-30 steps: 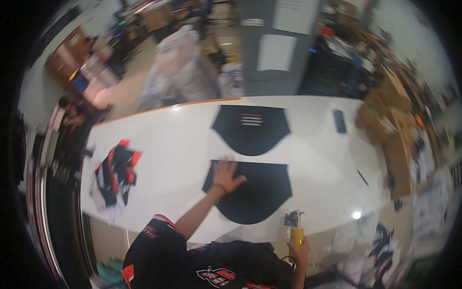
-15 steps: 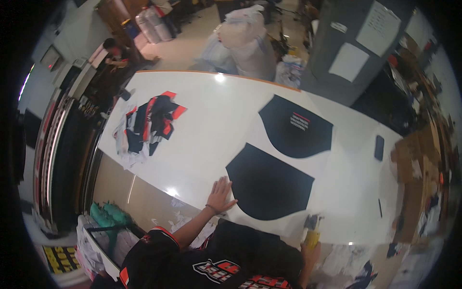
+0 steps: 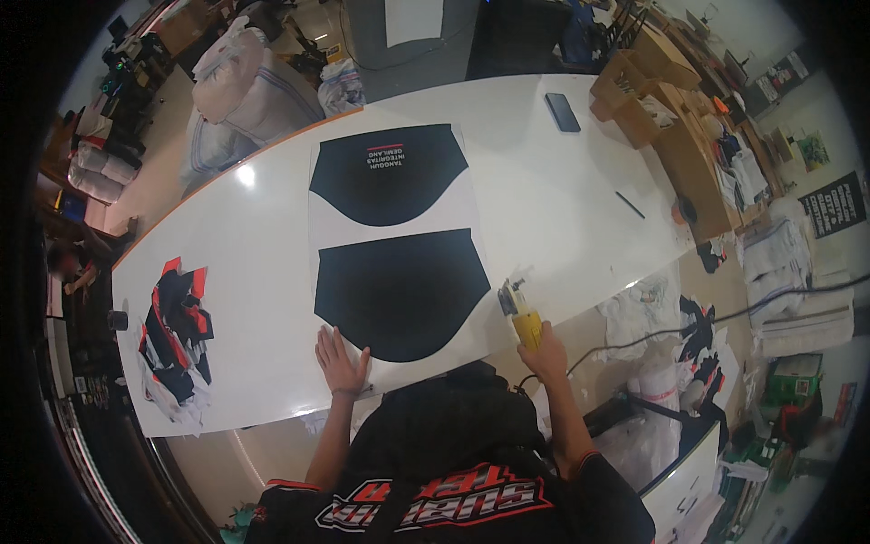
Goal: The person uses a yellow electric fabric cutter to cut black and white fabric pieces on a white table. They align the fabric, cut along the edges, and separate the pieces, handling multiple fabric sections throughout the process.
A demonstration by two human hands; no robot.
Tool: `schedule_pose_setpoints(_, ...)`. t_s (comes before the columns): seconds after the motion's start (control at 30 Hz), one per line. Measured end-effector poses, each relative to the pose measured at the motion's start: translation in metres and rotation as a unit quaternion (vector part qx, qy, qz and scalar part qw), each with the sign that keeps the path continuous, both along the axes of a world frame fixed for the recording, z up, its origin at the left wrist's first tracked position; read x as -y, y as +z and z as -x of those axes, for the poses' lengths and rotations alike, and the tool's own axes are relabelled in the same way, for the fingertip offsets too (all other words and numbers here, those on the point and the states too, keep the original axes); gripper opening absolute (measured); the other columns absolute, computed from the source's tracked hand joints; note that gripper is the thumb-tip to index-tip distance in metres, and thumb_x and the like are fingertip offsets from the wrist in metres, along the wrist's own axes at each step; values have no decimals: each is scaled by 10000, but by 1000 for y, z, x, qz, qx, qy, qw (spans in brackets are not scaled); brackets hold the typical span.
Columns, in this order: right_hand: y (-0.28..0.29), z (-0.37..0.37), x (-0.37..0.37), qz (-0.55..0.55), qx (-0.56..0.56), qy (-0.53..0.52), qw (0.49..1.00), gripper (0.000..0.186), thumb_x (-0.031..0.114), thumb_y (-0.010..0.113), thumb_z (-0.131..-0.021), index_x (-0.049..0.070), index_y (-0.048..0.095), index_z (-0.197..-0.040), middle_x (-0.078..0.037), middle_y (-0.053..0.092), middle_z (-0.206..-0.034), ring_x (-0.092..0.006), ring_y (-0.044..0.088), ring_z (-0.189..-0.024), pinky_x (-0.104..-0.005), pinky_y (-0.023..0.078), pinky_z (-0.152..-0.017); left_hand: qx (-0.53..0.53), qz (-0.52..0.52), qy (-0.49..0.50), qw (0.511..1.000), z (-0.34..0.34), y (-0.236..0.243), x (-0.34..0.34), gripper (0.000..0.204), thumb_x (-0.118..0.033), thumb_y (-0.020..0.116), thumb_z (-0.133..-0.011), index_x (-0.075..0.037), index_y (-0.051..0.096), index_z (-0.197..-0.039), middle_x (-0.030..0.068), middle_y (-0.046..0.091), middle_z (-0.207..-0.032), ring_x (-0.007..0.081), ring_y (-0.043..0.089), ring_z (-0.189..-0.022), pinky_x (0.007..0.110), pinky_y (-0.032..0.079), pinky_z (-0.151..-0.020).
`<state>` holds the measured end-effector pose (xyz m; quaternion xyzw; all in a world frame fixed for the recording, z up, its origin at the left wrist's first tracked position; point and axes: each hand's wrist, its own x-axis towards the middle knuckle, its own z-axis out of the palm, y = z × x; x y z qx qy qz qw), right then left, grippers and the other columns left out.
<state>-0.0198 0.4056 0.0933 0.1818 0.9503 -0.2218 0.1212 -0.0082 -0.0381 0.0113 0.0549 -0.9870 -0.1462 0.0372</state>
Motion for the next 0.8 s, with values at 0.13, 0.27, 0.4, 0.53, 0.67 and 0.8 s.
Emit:
schedule_pose_setpoints(0.13,12,9,7,-18,32,14,999,587,372,765,-752,51,471,-1145,-272,681,-904,-490,668,-873,-566,532,-749,11,-4,4,1000,-3,2,0,907,-560,621,-918,-3,298,-1557,261,204,-1634,416,181,-1523,554,149,-1230)
schedule_pose_setpoints(0.27,13,15,12,-17,51,2,999,618,389,780,-748,68,470,-1175,-281,687,-927,-496,673,-869,-562,545,-750,12,-11,9,1000,-1,3,-1,898,-551,624,-918,-3,305,-1553,261,211,-1632,413,187,-1521,552,152,-1230)
schedule_pose_setpoints(0.4,7,23,10,-27,62,11,998,623,394,769,-749,65,463,-1180,-284,687,-929,-498,673,-871,-559,550,-762,3,-24,7,1000,0,2,0,893,-551,627,-916,-3,317,-1548,254,219,-1631,411,192,-1521,551,159,-1228)
schedule_pose_setpoints(0.53,0,30,11,-28,51,21,998,602,381,754,-748,72,445,-1163,-266,685,-888,-484,680,-866,-574,549,-749,3,-11,10,1000,-1,2,0,893,-557,626,-915,-3,323,-1545,246,227,-1630,409,199,-1518,552,170,-1225)
schedule_pose_setpoints(0.67,-1,39,17,-32,46,20,998,606,383,758,-746,78,445,-1165,-272,684,-882,-490,680,-861,-571,554,-755,-1,-7,10,1000,-1,0,1,897,-560,630,-910,-5,325,-1545,242,234,-1628,406,207,-1516,551,175,-1224)
schedule_pose_setpoints(0.8,-1,47,17,-27,39,23,999,615,389,763,-737,80,449,-1167,-276,683,-886,-493,679,-869,-572,555,-759,7,-8,15,1000,-1,-1,1,900,-562,635,-905,-8,327,-1544,244,237,-1626,403,209,-1516,550,173,-1227)
